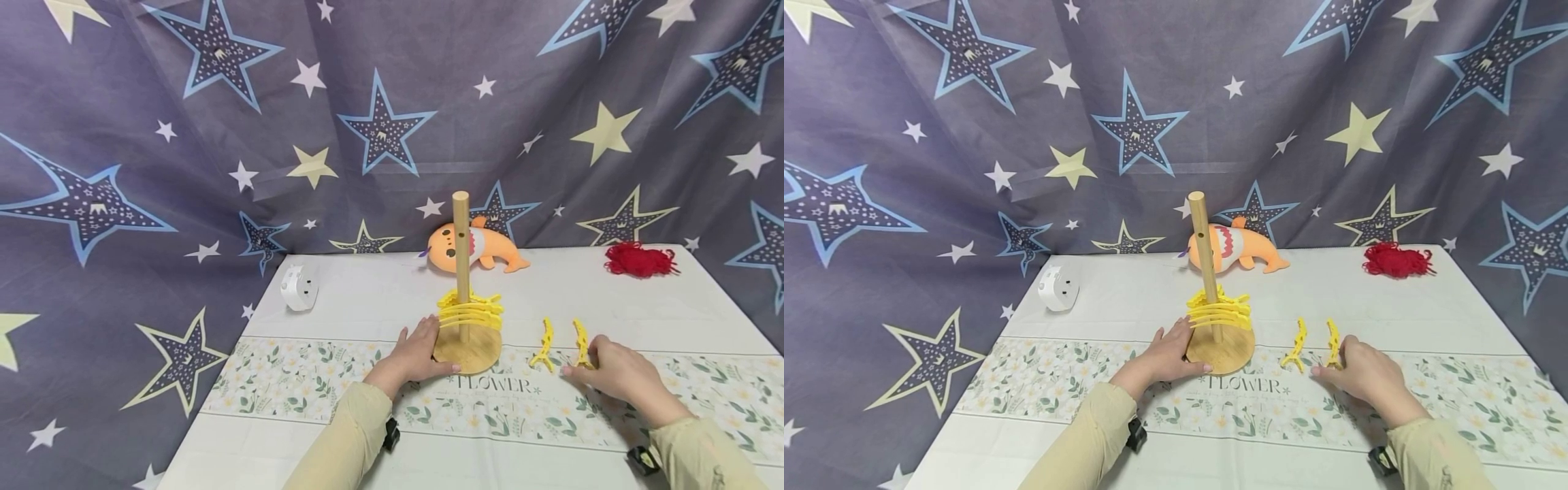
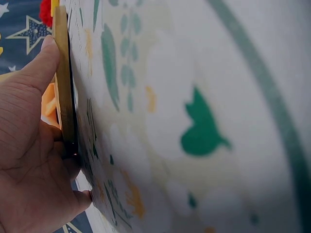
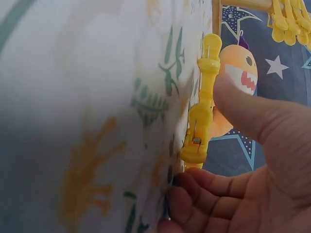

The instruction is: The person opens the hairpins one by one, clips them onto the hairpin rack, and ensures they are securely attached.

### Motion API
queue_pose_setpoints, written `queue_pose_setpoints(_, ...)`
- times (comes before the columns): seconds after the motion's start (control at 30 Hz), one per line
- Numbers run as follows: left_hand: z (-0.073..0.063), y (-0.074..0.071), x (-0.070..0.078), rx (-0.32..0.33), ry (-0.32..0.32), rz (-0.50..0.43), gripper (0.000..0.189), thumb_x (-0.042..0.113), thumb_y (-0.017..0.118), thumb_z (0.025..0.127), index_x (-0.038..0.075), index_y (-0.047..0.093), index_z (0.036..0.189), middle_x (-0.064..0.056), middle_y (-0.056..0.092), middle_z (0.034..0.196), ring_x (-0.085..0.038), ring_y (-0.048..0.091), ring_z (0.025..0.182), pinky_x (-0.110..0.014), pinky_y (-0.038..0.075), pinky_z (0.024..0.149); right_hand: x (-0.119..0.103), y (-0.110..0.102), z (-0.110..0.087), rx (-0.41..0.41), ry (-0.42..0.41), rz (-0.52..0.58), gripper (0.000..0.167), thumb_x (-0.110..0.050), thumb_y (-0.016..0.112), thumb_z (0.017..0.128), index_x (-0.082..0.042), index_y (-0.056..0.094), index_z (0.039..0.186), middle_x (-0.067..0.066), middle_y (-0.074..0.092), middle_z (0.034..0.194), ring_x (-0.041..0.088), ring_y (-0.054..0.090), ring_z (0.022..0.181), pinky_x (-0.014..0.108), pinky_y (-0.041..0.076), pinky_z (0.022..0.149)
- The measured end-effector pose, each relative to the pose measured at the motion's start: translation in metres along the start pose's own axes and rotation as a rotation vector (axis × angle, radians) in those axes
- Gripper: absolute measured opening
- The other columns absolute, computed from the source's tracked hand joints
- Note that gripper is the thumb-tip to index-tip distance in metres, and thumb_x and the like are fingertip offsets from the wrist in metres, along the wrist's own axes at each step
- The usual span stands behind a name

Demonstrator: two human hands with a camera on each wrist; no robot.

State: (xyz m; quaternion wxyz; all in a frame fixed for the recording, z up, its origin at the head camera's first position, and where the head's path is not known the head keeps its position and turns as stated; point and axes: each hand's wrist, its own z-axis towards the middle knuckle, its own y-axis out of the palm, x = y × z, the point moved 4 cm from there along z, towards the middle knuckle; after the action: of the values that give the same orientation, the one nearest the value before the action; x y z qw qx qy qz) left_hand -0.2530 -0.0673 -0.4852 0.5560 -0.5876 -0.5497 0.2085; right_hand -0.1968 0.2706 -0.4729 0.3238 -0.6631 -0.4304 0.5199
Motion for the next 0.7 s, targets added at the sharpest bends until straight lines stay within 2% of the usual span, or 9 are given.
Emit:
queue_pose_setpoints(0.17, 0.0004, 0.0006, -0.0005, -0.001, -0.002, 0.0, 0.104, 0.067, 0.059, 0.085, 0.009, 0.011, 0.158, -0.005, 0.008, 0.164, -0.019, 0.005, 0.149, -0.049, 0.002, 0.119, -0.0024, 0.0003, 0.001, -0.026, 0.009, -0.03, 0.068, -0.067, 0.068, 0.078, -0.001, 0.052, 0.088, 0.007, 0.05, 0.075, 0.021, 0.046, 0.065, 0.033, 0.035, 0.053)
queue_pose_setpoints(0.43, 0.0002, -0.0007, -0.0006, 0.007, -0.002, -0.006, 0.103, 0.065, 0.06, 0.086, 0.009, 0.012, 0.157, -0.005, 0.008, 0.164, -0.019, 0.005, 0.149, -0.048, 0.001, 0.119, -0.0022, 0.0015, 0.0024, -0.007, 0.006, -0.03, 0.045, -0.046, 0.071, 0.083, -0.008, 0.05, 0.074, 0.005, 0.044, 0.067, 0.019, 0.041, 0.06, 0.03, 0.03, 0.052)
queue_pose_setpoints(0.57, 0.0007, -0.0004, -0.001, 0.006, -0.001, -0.004, 0.104, 0.065, 0.06, 0.086, 0.009, 0.011, 0.157, -0.006, 0.008, 0.164, -0.02, 0.005, 0.149, -0.049, 0.002, 0.119, -0.0006, -0.0002, 0.0015, 0.038, -0.004, -0.004, 0.041, -0.041, 0.071, 0.084, -0.008, 0.049, 0.074, 0.004, 0.041, 0.065, 0.019, 0.039, 0.059, 0.031, 0.027, 0.052)
queue_pose_setpoints(0.7, -0.0002, -0.0003, -0.0003, 0.004, 0.003, -0.007, 0.104, 0.066, 0.06, 0.085, 0.008, 0.011, 0.157, -0.006, 0.009, 0.164, -0.02, 0.006, 0.149, -0.05, 0.002, 0.119, 0.0009, -0.005, -0.0005, 0.123, -0.025, 0.017, 0.037, -0.036, 0.072, 0.085, -0.003, 0.056, 0.083, 0.004, 0.046, 0.067, 0.02, 0.043, 0.061, 0.032, 0.03, 0.053)
